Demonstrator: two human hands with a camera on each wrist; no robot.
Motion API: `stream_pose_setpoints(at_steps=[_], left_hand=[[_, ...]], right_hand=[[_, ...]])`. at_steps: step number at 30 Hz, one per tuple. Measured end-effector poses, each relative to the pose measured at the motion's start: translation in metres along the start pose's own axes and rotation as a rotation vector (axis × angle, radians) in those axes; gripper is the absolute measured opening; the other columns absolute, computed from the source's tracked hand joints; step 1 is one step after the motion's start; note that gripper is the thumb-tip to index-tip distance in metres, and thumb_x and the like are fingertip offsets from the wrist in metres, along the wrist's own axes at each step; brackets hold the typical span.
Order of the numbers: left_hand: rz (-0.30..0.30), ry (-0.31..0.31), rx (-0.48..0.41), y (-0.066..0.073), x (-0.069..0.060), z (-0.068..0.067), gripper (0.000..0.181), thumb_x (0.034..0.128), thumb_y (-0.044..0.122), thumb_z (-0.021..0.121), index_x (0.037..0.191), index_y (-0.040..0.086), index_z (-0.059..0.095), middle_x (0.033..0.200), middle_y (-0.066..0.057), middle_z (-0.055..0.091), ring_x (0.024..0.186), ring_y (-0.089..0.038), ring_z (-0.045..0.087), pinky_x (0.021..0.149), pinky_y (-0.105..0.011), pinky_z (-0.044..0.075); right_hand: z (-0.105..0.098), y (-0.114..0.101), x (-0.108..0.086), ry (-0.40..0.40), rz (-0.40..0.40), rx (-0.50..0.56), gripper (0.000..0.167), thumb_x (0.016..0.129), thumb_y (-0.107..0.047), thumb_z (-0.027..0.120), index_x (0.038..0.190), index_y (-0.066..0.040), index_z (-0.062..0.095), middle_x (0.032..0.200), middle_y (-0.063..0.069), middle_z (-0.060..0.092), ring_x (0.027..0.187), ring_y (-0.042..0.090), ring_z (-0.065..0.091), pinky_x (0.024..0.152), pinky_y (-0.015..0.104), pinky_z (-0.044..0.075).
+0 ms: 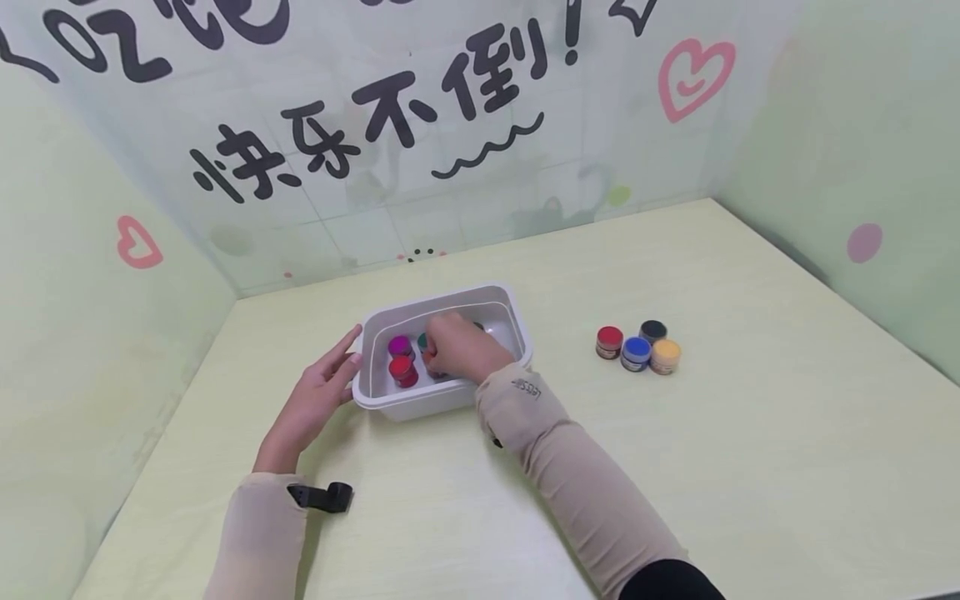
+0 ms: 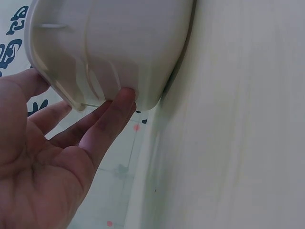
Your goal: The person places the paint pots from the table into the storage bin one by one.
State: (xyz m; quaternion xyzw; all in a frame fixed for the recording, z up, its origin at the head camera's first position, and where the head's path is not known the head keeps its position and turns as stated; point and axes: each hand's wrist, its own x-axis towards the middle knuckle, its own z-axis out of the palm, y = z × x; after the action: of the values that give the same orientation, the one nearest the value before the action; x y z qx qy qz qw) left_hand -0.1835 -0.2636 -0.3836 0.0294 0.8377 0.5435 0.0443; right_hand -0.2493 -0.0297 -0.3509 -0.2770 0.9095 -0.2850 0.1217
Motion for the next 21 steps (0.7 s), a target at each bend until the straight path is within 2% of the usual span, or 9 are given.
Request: stream_pose_setpoints(at_steps=[6, 11, 16, 21], left_hand=[[0.003, -0.001, 0.008, -0.002, 0.001, -0.001, 0.059, 0.103, 0.044, 0.049, 0.157, 0.037, 0.026, 0.15, -0.017, 0.044, 0.134, -0.033, 0.048, 0.097, -0.038, 0.055], [0.011, 0.001, -0.007, -0.003, 0.002, -0.001, 0.059, 0.1024, 0.045, 0.05, 0.156, 0.038, 0.027, 0.149, -0.018, 0.045, 0.134, -0.032, 0.049, 0.097, -0.038, 0.056], [0.014, 0.0, -0.011, -0.002, 0.003, -0.001, 0.058, 0.1024, 0.045, 0.05, 0.156, 0.039, 0.028, 0.149, -0.017, 0.046, 0.133, -0.032, 0.05, 0.097, -0.038, 0.056], [-0.006, 0.0, -0.011, -0.001, 0.001, -0.001, 0.057, 0.1026, 0.044, 0.05, 0.155, 0.04, 0.028, 0.151, -0.016, 0.045, 0.134, -0.032, 0.05, 0.098, -0.038, 0.055]], right_hand=[[-0.006, 0.004, -0.006, 0.062, -0.036, 0.03, 0.008, 0.089, -0.015, 0.073, 0.083, -0.01, 0.07, 0.084, 0.002, 0.066, 0.079, 0.017, 0.058, 0.065, 0.024, 0.051], [-0.033, 0.013, -0.02, 0.152, -0.094, 0.097, 0.01, 0.089, -0.011, 0.068, 0.096, -0.005, 0.072, 0.104, 0.009, 0.063, 0.094, 0.022, 0.063, 0.079, 0.029, 0.057], [-0.065, 0.032, -0.042, 0.283, -0.097, 0.132, 0.014, 0.093, -0.01, 0.065, 0.102, -0.002, 0.071, 0.111, 0.013, 0.064, 0.102, 0.028, 0.063, 0.089, 0.041, 0.057], [-0.084, 0.064, -0.062, 0.368, -0.101, 0.089, 0.015, 0.094, -0.009, 0.062, 0.101, 0.001, 0.071, 0.108, 0.017, 0.066, 0.1, 0.031, 0.064, 0.091, 0.046, 0.056]])
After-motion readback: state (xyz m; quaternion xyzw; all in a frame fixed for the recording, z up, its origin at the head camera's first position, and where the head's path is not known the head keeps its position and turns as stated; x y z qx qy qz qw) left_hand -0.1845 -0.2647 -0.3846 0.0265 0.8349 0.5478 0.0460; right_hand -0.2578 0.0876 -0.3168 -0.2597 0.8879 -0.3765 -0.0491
